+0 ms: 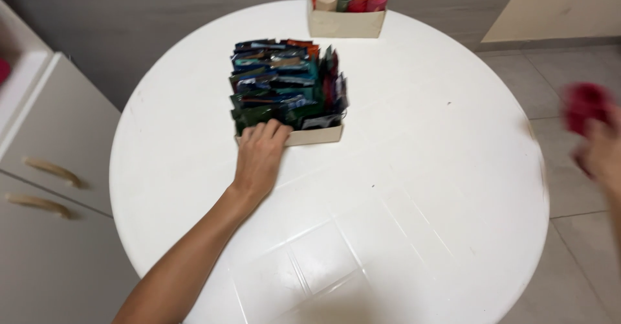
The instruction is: The person is cleaning individual sachets with a cloth and organizing them into rows on a table.
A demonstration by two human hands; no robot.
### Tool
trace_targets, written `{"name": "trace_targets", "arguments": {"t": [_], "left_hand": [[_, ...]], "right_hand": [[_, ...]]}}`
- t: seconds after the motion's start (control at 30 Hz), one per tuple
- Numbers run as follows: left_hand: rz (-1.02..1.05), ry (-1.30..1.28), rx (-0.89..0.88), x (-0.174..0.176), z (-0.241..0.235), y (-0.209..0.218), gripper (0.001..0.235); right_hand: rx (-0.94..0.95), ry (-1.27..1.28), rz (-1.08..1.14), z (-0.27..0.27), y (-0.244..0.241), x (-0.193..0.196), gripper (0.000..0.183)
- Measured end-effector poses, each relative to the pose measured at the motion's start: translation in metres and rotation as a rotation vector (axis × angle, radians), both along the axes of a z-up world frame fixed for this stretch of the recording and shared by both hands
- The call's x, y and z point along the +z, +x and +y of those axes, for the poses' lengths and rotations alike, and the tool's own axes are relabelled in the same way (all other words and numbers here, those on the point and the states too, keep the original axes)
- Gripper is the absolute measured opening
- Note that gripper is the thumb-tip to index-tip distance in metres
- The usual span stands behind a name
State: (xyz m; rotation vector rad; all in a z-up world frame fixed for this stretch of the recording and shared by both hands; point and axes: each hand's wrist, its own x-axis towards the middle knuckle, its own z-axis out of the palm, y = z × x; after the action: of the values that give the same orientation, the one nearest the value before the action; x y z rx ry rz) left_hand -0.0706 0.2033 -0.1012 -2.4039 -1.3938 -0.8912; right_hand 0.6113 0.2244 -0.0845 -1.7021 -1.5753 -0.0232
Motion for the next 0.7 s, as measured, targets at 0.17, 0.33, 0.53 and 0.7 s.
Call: {"name": "trace_targets", "arguments": {"t": [0.17,0.33,0.53,0.7], "left_hand": [[-0.025,-0.064,0.033,0.009,-0.006,-0.005,0.025],[0.048,-0.12,0.186,0.007,0.0,-0.019,0.032],[-0.042,-0.067,0.326,0.02,0.013,-0.056,0.014],[-0.155,0.06,0.348,0.032,0.01,-0.074,0.015]], "right_hand": [[0.159,-0.273,-0.224,0.019,-0.19,0.062,0.041],[0.231,0.006,-0.421,0.069,-0.224,0.008,0.059],[0.349,0.437,-0.387,0.052,-0.29,-0.021,0.03],[0.439,0.378,-0.327,0.051,-0.279,-0.034,0.032]]}}
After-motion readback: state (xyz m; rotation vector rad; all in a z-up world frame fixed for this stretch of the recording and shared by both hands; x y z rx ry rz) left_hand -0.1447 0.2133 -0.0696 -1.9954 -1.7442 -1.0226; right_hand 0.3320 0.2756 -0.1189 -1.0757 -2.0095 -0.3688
